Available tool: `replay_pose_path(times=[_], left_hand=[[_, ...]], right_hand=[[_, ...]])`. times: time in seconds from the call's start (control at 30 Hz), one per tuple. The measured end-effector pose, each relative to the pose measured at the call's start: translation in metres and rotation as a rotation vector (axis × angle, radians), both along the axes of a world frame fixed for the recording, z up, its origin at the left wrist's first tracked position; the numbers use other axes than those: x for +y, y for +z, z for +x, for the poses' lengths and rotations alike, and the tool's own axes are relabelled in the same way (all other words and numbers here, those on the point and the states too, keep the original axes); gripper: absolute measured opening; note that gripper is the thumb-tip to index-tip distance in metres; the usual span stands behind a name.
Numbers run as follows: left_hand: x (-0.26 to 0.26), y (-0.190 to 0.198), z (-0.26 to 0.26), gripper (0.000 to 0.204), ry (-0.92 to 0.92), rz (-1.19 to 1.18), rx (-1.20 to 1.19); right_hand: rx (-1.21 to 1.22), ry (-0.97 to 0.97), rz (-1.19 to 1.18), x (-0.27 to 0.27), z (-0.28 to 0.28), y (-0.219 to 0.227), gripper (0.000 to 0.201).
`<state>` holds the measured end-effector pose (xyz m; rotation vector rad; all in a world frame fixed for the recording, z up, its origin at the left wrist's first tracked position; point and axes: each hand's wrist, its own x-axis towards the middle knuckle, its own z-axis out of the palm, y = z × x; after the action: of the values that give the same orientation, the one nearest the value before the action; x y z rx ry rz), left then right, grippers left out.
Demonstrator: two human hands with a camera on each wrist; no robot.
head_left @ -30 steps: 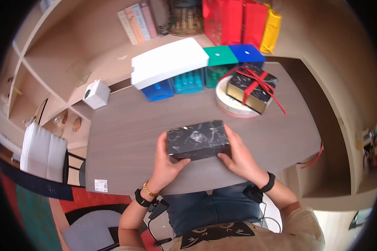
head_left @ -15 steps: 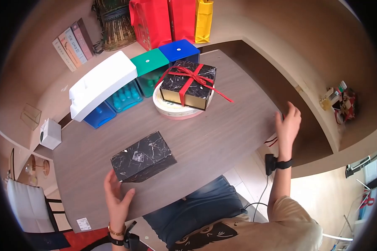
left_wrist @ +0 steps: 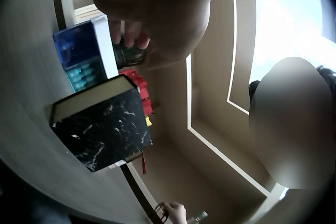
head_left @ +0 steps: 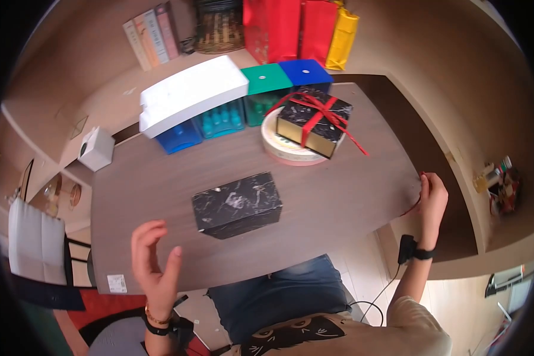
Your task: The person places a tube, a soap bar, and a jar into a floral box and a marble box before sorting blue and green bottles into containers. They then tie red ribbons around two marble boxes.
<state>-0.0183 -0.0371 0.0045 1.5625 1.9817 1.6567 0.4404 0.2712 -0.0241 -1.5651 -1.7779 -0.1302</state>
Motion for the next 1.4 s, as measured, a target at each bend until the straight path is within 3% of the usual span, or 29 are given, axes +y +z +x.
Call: replay_pose_path(times=[0.1,0.17,0.3,0.33,0.4,0.47,0.5,0.6,0.73,0.87,0.93,1.1,1.2,1.23,1.3,1.4], left_hand=[[0.008,0.022,0.024,0.036,-0.140,0.019,0.189],[0.019,0.031,0.041,0.041,-0.302,0.048,0.292],[0.049,0.024,0.088,0.057,-0.670,0.087,0.253],[0.054,0.019,0.095,0.058,-0.775,0.067,0.198],[0.049,0.006,0.100,0.043,-0.776,0.005,0.099],[0.038,0.000,0.086,0.036,-0.854,-0.150,0.020],[0.032,0.007,0.081,0.023,-0.819,-0.147,-0.140],[0.007,0.010,0.051,0.018,-0.737,-0.225,-0.177],[-0.035,0.021,0.007,0.013,-0.604,-0.446,-0.054],[-0.072,0.035,-0.023,0.009,-0.300,-0.496,-0.269],[-0.081,0.043,-0.034,0.009,-0.237,-0.497,-0.404],[-0.057,0.060,-0.038,0.011,-0.238,-0.432,-0.199],[-0.042,0.067,-0.049,0.011,-0.260,-0.401,-0.146],[-0.040,0.067,-0.055,0.011,-0.251,-0.403,-0.186],[-0.037,0.061,-0.064,0.009,-0.239,-0.375,-0.314],[-0.027,0.057,-0.050,0.007,-0.233,-0.334,-0.257]], right_hand=[[0.245,0.354,-0.268,-0.062,-0.076,0.066,0.010],[0.135,0.838,-0.172,-0.087,-0.095,0.080,0.009],[0.088,1.696,-0.332,-0.122,-0.143,0.089,0.007],[-0.013,1.816,-0.354,-0.125,-0.153,0.095,0.010],[0.014,1.909,-0.353,-0.131,-0.163,0.092,0.013],[0.062,1.853,-0.385,-0.129,-0.157,0.092,0.012],[0.087,1.823,-0.403,-0.126,-0.152,0.091,0.012],[0.200,1.633,-0.420,-0.112,-0.130,0.085,0.011],[0.181,1.206,-0.429,-0.097,-0.103,0.083,0.015],[0.386,0.914,-0.387,-0.062,-0.082,0.068,0.018],[0.343,0.871,-0.374,-0.049,-0.083,0.063,0.016],[-0.099,0.659,0.014,-0.030,-0.108,0.056,0.013],[0.105,0.563,-0.084,-0.006,-0.103,0.050,0.010],[0.027,0.462,-0.154,-0.003,-0.097,0.052,0.009],[-0.082,0.492,-0.027,-0.006,-0.093,0.046,0.014],[-0.117,0.641,0.032,-0.031,-0.104,0.054,0.034]])
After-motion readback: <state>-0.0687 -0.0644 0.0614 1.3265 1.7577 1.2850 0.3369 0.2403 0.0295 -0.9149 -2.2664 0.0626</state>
